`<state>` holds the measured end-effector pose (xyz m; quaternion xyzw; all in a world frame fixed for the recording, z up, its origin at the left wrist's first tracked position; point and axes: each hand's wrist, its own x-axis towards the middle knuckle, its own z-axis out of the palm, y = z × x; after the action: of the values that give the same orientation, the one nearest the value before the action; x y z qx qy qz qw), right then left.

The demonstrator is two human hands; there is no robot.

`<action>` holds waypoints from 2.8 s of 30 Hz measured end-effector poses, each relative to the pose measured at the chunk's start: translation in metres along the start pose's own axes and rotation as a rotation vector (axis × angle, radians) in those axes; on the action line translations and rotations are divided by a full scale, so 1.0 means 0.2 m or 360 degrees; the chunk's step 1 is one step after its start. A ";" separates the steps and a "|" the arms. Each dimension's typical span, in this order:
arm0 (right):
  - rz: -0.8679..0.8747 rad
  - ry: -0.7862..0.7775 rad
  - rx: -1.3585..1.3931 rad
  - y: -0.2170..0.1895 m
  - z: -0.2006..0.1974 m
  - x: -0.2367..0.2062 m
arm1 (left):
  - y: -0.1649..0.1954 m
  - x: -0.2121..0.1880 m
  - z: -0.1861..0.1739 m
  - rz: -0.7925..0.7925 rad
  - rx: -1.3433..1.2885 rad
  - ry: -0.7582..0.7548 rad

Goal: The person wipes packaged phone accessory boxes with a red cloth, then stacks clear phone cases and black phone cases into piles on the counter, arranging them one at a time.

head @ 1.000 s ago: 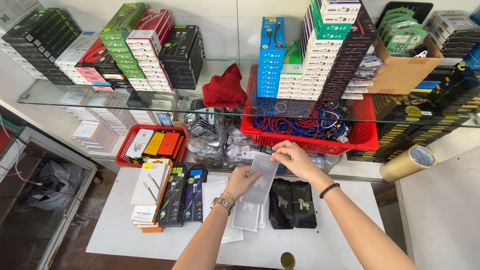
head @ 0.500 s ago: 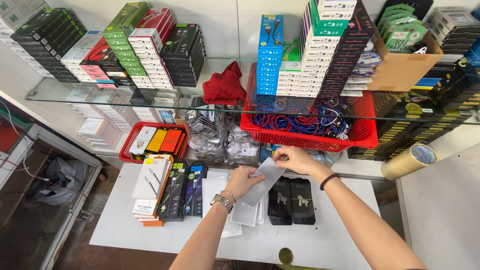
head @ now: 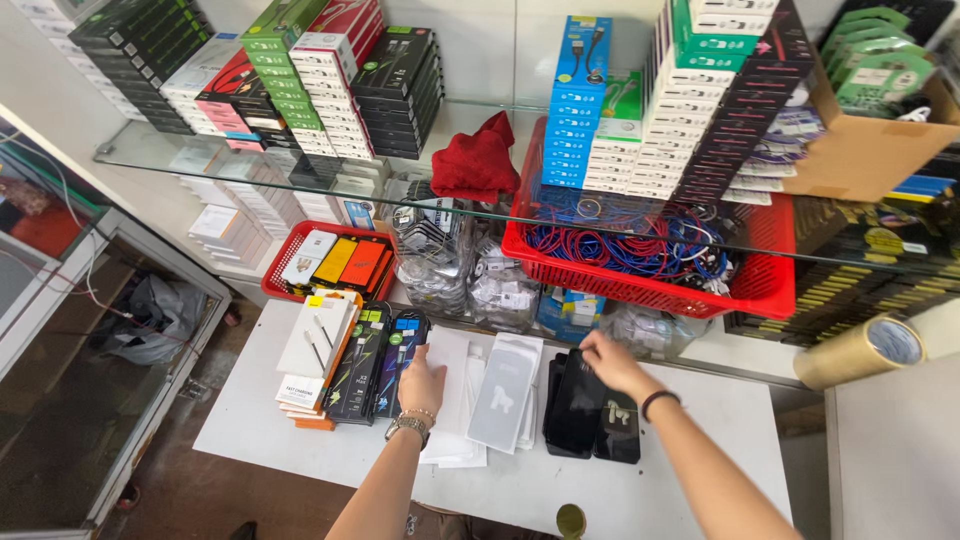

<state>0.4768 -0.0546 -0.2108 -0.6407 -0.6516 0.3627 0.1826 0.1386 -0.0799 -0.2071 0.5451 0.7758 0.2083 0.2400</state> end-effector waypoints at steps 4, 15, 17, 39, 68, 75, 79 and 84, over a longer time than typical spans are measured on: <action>-0.0044 0.0055 0.0032 -0.05 0.11 0.02 | 0.03 -0.01 -0.02 0.0187 0.0290 0.0000; -0.0295 -0.0022 -0.0844 -0.01 0.40 -0.29 | 0.06 -0.06 0.31 0.0348 0.0018 -0.0380; -0.0237 -0.0015 -0.0761 0.02 0.41 -0.31 | 0.05 -0.05 0.33 0.0243 -0.0012 -0.0420; -0.0310 -0.0443 0.0495 -0.43 -0.17 0.05 | 0.23 0.06 -0.08 0.0411 -0.0874 -0.1150; 0.0004 0.0125 0.0405 -0.02 -0.08 0.05 | -0.08 0.10 0.01 0.0090 -0.0235 0.0059; 0.0233 -0.0130 0.0051 -0.03 0.16 0.09 | -0.11 0.01 0.10 0.0104 0.0164 -0.0035; 0.0082 0.0023 -0.0701 -0.12 0.20 0.04 | -0.09 -0.01 0.09 0.0247 0.0455 -0.0078; -0.0068 0.0205 -0.0708 -0.13 0.25 -0.05 | -0.02 -0.03 0.07 0.0413 0.0431 0.0155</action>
<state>0.4250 -0.0732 -0.2237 -0.6731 -0.7159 0.1647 0.0857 0.1460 -0.0863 -0.2204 0.6571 0.7307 0.1573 0.0979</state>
